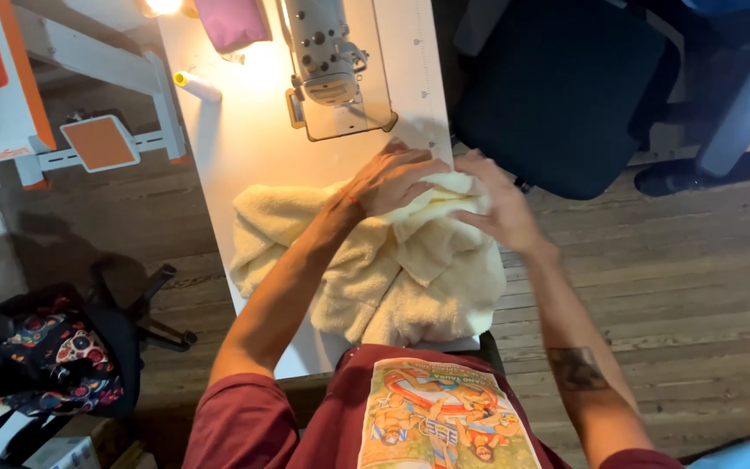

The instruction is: Inspecting and smoothing a cream-colored fleece garment on a workbench at a sewing station.

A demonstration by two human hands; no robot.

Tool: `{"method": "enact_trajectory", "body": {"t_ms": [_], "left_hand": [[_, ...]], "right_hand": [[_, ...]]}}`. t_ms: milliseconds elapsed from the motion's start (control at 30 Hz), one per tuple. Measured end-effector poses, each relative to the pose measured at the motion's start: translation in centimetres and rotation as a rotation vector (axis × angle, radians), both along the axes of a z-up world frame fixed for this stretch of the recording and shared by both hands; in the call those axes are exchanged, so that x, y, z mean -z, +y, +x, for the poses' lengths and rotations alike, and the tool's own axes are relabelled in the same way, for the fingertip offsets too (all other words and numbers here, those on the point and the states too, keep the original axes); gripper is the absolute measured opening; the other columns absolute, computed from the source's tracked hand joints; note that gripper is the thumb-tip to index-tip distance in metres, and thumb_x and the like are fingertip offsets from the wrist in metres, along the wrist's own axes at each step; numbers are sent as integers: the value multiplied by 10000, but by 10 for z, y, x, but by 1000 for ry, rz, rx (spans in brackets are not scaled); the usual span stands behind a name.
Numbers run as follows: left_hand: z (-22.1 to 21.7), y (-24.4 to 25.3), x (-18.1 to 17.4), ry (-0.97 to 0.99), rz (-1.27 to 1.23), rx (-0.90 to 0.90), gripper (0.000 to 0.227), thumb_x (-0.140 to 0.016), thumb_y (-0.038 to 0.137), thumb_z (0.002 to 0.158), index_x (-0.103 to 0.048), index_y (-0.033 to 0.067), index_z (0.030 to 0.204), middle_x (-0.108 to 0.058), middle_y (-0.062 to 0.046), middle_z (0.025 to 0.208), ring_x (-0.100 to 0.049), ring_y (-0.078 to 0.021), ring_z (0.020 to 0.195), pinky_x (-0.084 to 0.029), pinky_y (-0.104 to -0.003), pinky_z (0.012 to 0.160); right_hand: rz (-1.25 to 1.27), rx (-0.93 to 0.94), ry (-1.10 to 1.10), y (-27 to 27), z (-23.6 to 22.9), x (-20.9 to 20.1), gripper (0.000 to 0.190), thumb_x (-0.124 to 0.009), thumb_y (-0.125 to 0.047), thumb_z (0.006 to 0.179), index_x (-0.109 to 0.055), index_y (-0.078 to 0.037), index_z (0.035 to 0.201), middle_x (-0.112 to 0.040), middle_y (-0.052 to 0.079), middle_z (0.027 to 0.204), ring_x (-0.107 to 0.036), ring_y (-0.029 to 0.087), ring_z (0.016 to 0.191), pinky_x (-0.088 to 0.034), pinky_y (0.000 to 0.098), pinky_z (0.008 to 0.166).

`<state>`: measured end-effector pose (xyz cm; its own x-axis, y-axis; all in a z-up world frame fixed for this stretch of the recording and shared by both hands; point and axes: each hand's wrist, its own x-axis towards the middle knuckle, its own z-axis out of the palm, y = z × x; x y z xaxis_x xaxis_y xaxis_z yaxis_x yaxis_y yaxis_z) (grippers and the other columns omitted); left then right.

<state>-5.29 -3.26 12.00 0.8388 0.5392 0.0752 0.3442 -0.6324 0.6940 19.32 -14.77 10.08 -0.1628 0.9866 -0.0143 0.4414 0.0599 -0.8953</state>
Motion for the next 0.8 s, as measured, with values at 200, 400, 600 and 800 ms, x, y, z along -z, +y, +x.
{"method": "enact_trajectory", "body": {"t_ms": [200, 400, 600, 800], "left_hand": [[-51, -34, -14, 96, 189, 112, 232, -749, 283, 849, -735, 157, 1044, -642, -36, 950, -611, -213, 967, -407, -428, 976], [-91, -102, -5, 445, 89, 163, 419, -759, 512, 741, -743, 94, 703, -600, -41, 873, -546, -222, 982, -390, -457, 966], [-103, -137, 48, 517, 124, -9, 468, -678, 510, 899, -741, 100, 682, -646, -57, 917, -571, -237, 1010, -399, -464, 953], [-78, -138, 45, 499, 49, -65, 337, -600, 400, 1043, -762, 127, 930, -687, -63, 984, -624, -225, 1039, -442, -411, 1021]], "right_hand": [[82, -191, -335, -57, -46, 15, 312, -790, -130, 819, -663, -40, 1089, -664, 124, 1113, -664, 316, 1029, -530, 419, 930], [93, -409, -222, -97, -79, 9, 232, -752, -200, 837, -702, -73, 1024, -681, 88, 1020, -662, 306, 983, -535, 436, 888], [-105, 3, -152, -29, -82, 46, 251, -699, -225, 963, -705, -43, 1136, -700, 129, 1102, -650, 306, 1044, -523, 423, 918], [-219, -402, -238, 3, -80, 93, 534, -849, -280, 753, -650, -18, 1175, -666, 172, 1091, -638, 330, 1021, -517, 429, 897]]}}
